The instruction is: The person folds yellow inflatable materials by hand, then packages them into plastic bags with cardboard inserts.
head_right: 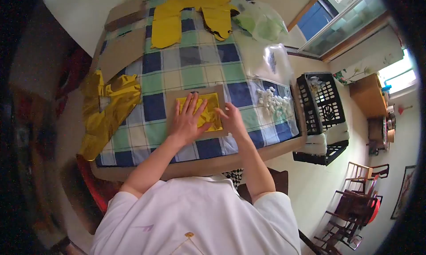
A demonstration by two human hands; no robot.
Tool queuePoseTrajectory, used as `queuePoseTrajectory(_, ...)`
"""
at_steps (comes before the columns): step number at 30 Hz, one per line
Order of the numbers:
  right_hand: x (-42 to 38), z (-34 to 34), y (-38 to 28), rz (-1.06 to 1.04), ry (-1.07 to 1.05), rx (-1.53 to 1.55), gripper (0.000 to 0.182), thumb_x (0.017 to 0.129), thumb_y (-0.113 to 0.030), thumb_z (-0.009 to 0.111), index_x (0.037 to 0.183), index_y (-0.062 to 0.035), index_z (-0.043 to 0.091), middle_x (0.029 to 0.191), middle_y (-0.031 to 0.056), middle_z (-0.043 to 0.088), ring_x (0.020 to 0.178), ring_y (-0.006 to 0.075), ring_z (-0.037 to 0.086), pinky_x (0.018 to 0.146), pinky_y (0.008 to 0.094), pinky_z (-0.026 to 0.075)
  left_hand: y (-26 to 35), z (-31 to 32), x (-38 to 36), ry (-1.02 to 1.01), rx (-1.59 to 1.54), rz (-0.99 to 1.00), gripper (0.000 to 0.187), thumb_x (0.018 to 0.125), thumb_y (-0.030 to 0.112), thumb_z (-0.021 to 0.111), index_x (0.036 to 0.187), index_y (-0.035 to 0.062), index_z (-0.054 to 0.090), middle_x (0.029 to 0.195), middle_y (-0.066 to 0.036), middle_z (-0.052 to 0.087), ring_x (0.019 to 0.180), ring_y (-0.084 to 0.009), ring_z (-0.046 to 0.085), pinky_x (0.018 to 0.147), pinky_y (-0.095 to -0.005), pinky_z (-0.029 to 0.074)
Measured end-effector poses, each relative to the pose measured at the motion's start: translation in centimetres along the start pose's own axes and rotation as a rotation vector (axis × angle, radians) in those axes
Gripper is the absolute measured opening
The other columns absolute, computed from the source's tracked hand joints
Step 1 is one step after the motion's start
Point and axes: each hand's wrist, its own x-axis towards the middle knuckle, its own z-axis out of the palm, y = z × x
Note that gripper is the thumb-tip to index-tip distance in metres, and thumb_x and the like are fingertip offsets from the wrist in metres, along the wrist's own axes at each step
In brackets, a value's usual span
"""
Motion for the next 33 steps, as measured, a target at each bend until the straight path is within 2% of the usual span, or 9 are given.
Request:
queuePoseTrajectory(2,-0.9,1.0,0.5,-0.045,-0.027,0.096,0.026,0.080,-0.007,0.068,0.104,0.0002,0.059,0.092,0.0091,0.067,0.086,0.0117,0.060,0.073,0.0280,0.048,-0.1,0.3,0.0,-0.008,-0.013,0.002,0.074,0.083,0.058,0.054,0.143,0.0191,0.034,0.151,-0.016,0.023,0.141,-0.0316,0.018,0.110,-0.0603,0.013)
queuePoseTrajectory(6,-0.8,1.7,1.7,-0.096,-0.055,0.268,0.045,0.075,0.001,0.069,0.116,0.0005,0.053,0.104,0.0089,0.063,0.095,0.0150,0.059,0.081,0.0283,0.048,-0.3,0.6,0.0,-0.009,0.042,0.012,0.074,0.085,0.062,0.046,0.143,0.0180,0.034,0.152,-0.016,0.021,0.141,-0.0310,0.018,0.110,-0.0591,0.013)
queuePoseTrajectory(9,-0.7,1.8,2.0,-0.132,-0.006,0.198,0.044,0.076,0.004,0.069,0.117,-0.0011,0.054,0.102,0.0068,0.064,0.088,0.0130,0.061,0.075,0.0266,0.050,-0.3,1.0,-0.1,0.020,0.022,0.024,0.074,0.086,0.062,0.046,0.144,0.0181,0.034,0.152,-0.017,0.022,0.141,-0.0308,0.018,0.110,-0.0591,0.014)
queuePoseTrajectory(15,-4.0,-1.4,0.0,0.073,-0.063,0.310,0.050,0.076,0.003,0.069,0.123,-0.0007,0.049,0.105,0.0076,0.063,0.091,0.0140,0.061,0.078,0.0267,0.050,-3.6,-2.1,5.4,0.061,-0.149,0.044,0.051,0.092,0.040,0.051,0.136,0.0145,0.044,0.146,-0.017,0.033,0.138,-0.0333,0.026,0.107,-0.0592,0.021)
queuePoseTrajectory(18,-5.1,-3.5,1.9,0.108,0.046,0.290,0.048,0.077,0.005,0.067,0.122,-0.0008,0.050,0.104,0.0073,0.064,0.089,0.0127,0.062,0.076,0.0259,0.051,-9.0,-0.2,7.0,0.134,0.131,0.021,0.042,0.092,0.030,0.051,0.130,0.0129,0.048,0.140,-0.016,0.041,0.132,-0.0331,0.035,0.105,-0.0565,0.026)
queuePoseTrajectory(24,-6.7,-7.1,3.4,0.052,0.073,0.411,0.043,0.079,0.006,0.065,0.119,-0.0026,0.051,0.099,0.0071,0.064,0.079,0.0106,0.061,0.066,0.0225,0.049,-4.1,-4.1,3.9,-0.257,0.247,0.016,0.024,0.088,0.016,0.046,0.105,0.0068,0.060,0.115,-0.013,0.057,0.114,-0.0279,0.051,0.104,-0.0537,0.029)
queuePoseTrajectory(27,-6.9,-8.0,3.7,0.096,0.102,0.309,0.043,0.079,0.006,0.065,0.118,-0.0030,0.051,0.097,0.0066,0.065,0.074,0.0084,0.059,0.061,0.0205,0.046,-3.4,-3.7,4.2,-0.038,0.234,0.120,0.016,0.086,0.015,0.049,0.093,0.0058,0.061,0.104,-0.013,0.060,0.105,-0.0285,0.056,0.099,-0.0494,0.036)
queuePoseTrajectory(30,-7.5,-8.5,4.0,0.057,0.110,0.367,0.043,0.079,0.005,0.066,0.119,-0.0032,0.051,0.097,0.0062,0.065,0.072,0.0078,0.058,0.059,0.0198,0.045,-3.6,-2.6,5.1,-0.077,0.294,0.164,0.024,0.077,0.019,0.064,0.097,0.0074,0.059,0.101,-0.010,0.058,0.103,-0.0297,0.055,0.090,-0.0444,0.043)
queuePoseTrajectory(33,-7.7,-9.8,4.5,0.040,0.103,0.353,0.045,0.079,0.005,0.066,0.120,-0.0028,0.051,0.097,0.0067,0.065,0.074,0.0101,0.060,0.061,0.0215,0.047,-3.7,-2.5,5.9,-0.093,0.362,0.167,0.019,0.079,0.017,0.061,0.095,0.0081,0.059,0.094,-0.009,0.060,0.098,-0.0277,0.057,0.082,-0.0395,0.048)
